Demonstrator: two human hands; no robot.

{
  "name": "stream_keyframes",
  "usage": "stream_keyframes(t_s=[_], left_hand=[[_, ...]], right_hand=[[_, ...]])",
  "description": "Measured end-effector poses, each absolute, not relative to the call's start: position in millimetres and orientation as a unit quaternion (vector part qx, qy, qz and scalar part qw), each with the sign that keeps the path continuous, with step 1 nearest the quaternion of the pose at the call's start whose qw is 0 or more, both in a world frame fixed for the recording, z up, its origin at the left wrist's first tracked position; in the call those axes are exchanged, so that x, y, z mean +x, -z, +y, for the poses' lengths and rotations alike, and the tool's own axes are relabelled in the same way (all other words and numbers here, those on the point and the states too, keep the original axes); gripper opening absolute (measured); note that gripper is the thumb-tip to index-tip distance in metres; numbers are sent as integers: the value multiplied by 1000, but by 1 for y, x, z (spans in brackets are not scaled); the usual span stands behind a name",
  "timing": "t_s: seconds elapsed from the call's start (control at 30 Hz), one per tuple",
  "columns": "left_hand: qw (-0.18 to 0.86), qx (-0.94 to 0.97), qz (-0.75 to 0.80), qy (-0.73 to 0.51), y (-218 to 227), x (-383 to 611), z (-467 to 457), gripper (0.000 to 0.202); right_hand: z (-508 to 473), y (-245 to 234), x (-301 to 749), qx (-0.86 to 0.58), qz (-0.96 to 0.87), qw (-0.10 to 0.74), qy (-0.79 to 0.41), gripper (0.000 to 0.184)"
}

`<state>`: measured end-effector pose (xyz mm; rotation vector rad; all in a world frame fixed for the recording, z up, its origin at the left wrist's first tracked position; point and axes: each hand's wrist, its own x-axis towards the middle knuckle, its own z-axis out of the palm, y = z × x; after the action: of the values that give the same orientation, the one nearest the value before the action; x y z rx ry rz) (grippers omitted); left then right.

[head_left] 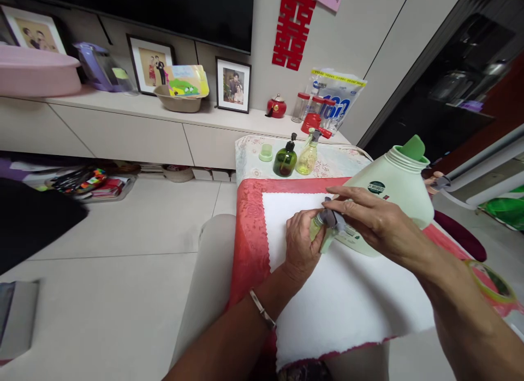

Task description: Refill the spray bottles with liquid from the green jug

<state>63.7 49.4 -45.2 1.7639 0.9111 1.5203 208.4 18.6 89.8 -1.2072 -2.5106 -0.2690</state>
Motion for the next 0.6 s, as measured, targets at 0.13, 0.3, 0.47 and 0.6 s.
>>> stream_keyframes(t_s=[0.13,0.3,0.47,0.6], left_hand=[[339,660,337,-579,45,61,48,26],[409,609,340,-588,47,61,52,21],[384,617,343,-596,51,63,56,19],[354,630,344,-599,50,63,55,36]], right_hand=[[27,-100,204,-399,-901,148,84,22],[34,-105,207,-427,-896,108,46,20],[36,-106,205,-487,-869,83,35,27],[35,-107,197,-534,-841,81,26,28]])
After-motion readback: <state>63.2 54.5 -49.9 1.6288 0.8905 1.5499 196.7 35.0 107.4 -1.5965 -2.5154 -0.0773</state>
